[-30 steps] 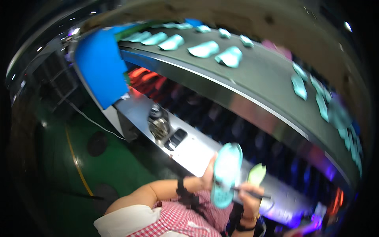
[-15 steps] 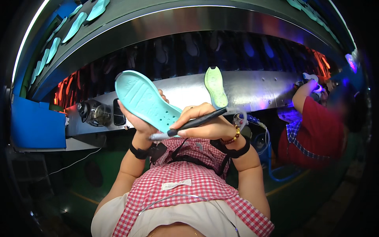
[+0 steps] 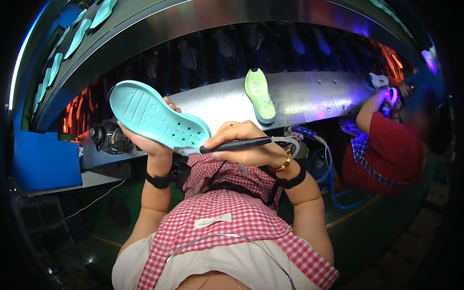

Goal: Applying adhesive to the surfaces of shoe soles using a specialized brush on a production line.

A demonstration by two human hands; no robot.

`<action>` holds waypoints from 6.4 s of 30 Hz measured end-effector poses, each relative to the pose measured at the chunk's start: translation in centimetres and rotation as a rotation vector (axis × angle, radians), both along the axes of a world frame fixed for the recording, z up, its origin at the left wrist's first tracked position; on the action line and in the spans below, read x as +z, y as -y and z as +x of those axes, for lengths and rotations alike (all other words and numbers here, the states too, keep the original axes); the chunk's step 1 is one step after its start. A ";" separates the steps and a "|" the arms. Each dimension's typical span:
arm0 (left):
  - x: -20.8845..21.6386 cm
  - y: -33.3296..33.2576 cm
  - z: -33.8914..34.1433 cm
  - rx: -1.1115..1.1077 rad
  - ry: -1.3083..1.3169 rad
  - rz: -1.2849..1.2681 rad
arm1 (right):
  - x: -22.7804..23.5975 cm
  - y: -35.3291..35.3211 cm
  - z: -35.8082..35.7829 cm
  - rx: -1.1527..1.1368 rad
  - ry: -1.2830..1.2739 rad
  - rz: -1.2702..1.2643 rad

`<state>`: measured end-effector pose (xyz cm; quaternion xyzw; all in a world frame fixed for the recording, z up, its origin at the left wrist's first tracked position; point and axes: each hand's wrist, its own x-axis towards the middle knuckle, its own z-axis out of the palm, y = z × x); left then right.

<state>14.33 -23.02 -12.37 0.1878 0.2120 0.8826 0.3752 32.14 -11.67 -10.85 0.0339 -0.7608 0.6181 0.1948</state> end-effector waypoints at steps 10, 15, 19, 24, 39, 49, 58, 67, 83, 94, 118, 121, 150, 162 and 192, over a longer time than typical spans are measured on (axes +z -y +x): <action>1.1 0.2 2.2 -0.095 0.309 -0.021 | -1.6 0.7 -0.5 -0.001 0.030 -0.823; -2.4 0.4 3.0 -0.453 0.123 0.086 | 0.1 1.1 0.2 -0.045 0.205 -0.435; -2.4 1.2 1.6 -0.506 0.069 -0.171 | 2.4 0.1 1.0 -0.014 0.270 -0.337; -0.6 0.5 1.3 -0.635 0.068 -0.286 | 2.1 -0.6 0.4 0.186 0.089 0.030; 2.6 2.6 -0.3 -0.833 -0.143 -0.693 | 4.2 -3.2 1.0 0.352 0.048 0.162; 5.3 5.1 -0.9 -0.527 -0.439 -0.642 | 3.0 -2.3 2.3 0.086 0.045 0.183; -1.1 1.8 -0.2 -0.398 0.241 -0.144 | 4.2 0.5 1.9 -0.186 -0.043 0.211; -2.6 -0.1 1.8 -0.164 0.272 -0.266 | -0.2 1.0 -2.2 -0.275 -0.103 0.390; -2.0 -0.7 0.8 -0.002 0.233 -0.217 | 2.1 0.8 -0.7 0.081 0.050 0.070; -0.7 -0.2 0.0 -0.032 0.092 -0.135 | 0.8 -0.2 -0.3 -0.068 0.065 -0.091; 3.1 0.3 3.5 -0.230 0.144 0.045 | -0.2 2.0 -1.4 -0.040 -0.003 -1.075; 2.0 0.2 3.9 -0.258 0.287 0.044 | -0.6 2.5 -1.3 -0.214 0.028 -0.671; 2.4 0.0 -0.7 -0.668 0.080 -0.394 | 2.8 -1.3 -0.9 0.164 -0.016 0.179; 2.1 1.6 -0.6 -0.813 -0.166 -0.752 | 5.5 -1.8 -0.1 0.411 0.224 0.799; -2.2 -0.1 0.2 -0.496 0.209 -0.473 | -4.0 -1.0 -2.7 -0.727 -0.165 0.226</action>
